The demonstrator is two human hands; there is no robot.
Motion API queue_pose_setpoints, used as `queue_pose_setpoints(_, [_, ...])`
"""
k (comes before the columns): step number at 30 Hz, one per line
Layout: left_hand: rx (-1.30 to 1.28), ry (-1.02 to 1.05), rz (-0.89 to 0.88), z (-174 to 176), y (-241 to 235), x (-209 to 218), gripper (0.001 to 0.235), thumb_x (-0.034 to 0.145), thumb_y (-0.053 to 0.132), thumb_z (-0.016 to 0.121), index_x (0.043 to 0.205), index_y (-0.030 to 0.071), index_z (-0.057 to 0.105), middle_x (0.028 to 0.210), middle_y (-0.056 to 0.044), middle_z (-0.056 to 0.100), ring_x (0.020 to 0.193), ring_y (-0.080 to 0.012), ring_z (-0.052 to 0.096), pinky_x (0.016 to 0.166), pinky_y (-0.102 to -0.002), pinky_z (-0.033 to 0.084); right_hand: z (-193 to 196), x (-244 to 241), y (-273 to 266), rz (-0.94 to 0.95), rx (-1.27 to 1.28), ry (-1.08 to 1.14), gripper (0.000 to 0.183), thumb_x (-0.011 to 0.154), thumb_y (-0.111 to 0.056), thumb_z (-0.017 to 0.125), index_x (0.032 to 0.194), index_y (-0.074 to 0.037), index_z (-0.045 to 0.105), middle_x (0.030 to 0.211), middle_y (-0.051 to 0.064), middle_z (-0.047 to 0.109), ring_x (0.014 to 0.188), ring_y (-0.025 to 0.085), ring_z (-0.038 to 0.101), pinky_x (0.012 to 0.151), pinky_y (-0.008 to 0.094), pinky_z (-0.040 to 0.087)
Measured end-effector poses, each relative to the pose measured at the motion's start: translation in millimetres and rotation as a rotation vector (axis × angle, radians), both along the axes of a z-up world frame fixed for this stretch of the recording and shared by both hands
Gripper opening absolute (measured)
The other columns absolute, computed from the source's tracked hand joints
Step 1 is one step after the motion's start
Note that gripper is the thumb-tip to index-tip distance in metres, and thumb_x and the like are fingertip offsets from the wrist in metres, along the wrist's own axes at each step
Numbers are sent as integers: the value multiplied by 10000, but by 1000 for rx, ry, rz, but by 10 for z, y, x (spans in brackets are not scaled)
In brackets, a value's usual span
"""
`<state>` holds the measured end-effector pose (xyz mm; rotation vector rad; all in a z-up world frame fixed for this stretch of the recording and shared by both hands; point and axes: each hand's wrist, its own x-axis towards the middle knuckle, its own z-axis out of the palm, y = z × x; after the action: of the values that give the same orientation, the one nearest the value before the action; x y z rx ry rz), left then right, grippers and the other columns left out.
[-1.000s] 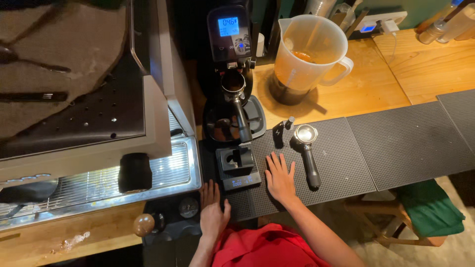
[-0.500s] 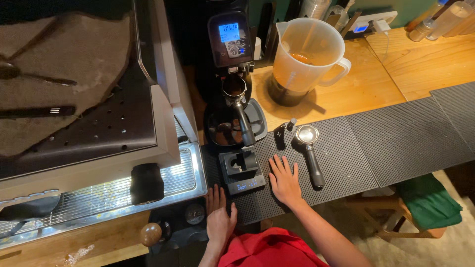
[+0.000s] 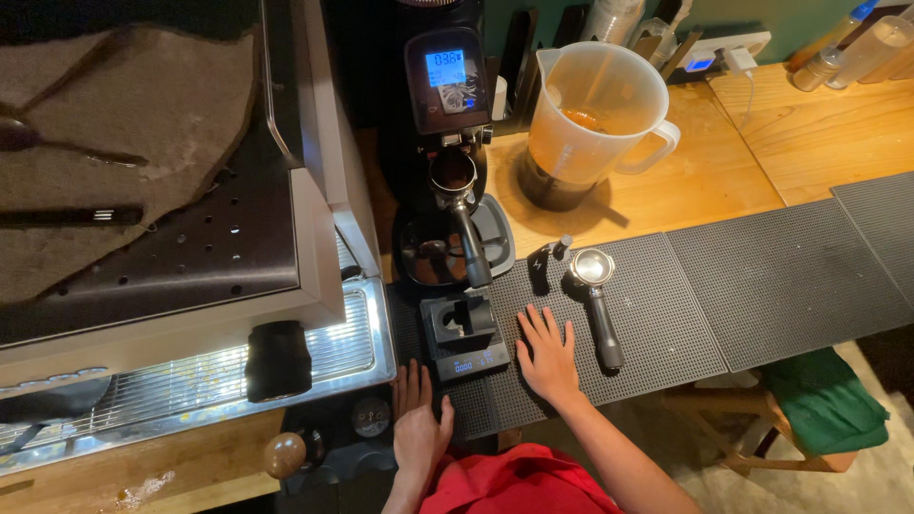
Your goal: The person grinds coffee beans into a portafilter, levels the grounds with a distribution tool, and tamps the coffee using a tamper. They repeat this process for a second portafilter, cleaning the equipment between uses.
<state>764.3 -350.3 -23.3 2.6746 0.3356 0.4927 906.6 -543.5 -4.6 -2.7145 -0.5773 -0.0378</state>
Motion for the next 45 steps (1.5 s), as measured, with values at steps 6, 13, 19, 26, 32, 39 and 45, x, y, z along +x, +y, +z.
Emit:
queue_pose_setpoints(6, [14,-16,11,-34,-3,-1,584,821,289,533,1324,5,443,1439,-159,383,1358,-326,317,1127,-441,230,39,-5,7,-5,-7,31,488,919,-321,388,1386,-180,409,1491,-5,330,1408,233,210,1114,538,85])
queue_pose_setpoints(13, [23,-9,23,-70,-10,2,595,817,301,533,1331,18,436,1451,-149,371,1361,-316,316,1128,-428,232,11,7,1,-10,-5,32,490,911,-316,409,1383,-186,412,1491,-16,328,1409,225,206,1119,529,76])
queue_pose_setpoints(19, [24,10,23,-38,-11,3,585,823,304,527,1329,23,441,1451,-145,372,1361,-309,315,1128,-422,231,9,5,-1,-8,3,16,479,912,-317,407,1375,-194,426,1485,-9,340,1401,232,228,1114,539,89])
queue_pose_setpoints(26, [6,-7,24,-45,-12,-1,584,810,290,539,1321,23,450,1445,-147,380,1357,-315,320,1124,-432,239,1,-6,-7,-3,9,-5,473,915,-321,411,1369,-189,434,1481,-8,349,1399,233,235,1111,539,101])
queue_pose_setpoints(32, [-6,-15,19,-45,-7,7,581,811,285,549,1317,15,454,1442,-152,383,1358,-320,319,1121,-430,248,20,2,-1,-6,2,20,482,916,-329,394,1377,-190,420,1488,-14,334,1405,224,216,1116,528,79])
queue_pose_setpoints(39, [9,4,23,0,-12,4,577,811,287,541,1316,21,455,1446,-151,375,1361,-316,314,1121,-433,242,-18,4,-12,-3,-10,3,486,914,-326,410,1380,-191,416,1486,-18,337,1403,228,221,1116,528,89])
queue_pose_setpoints(45, [16,1,21,-38,-8,5,577,819,293,541,1320,22,450,1444,-147,378,1355,-314,320,1116,-433,251,10,-3,-5,-8,-1,22,482,918,-322,404,1383,-195,412,1488,-18,333,1408,219,206,1116,531,83])
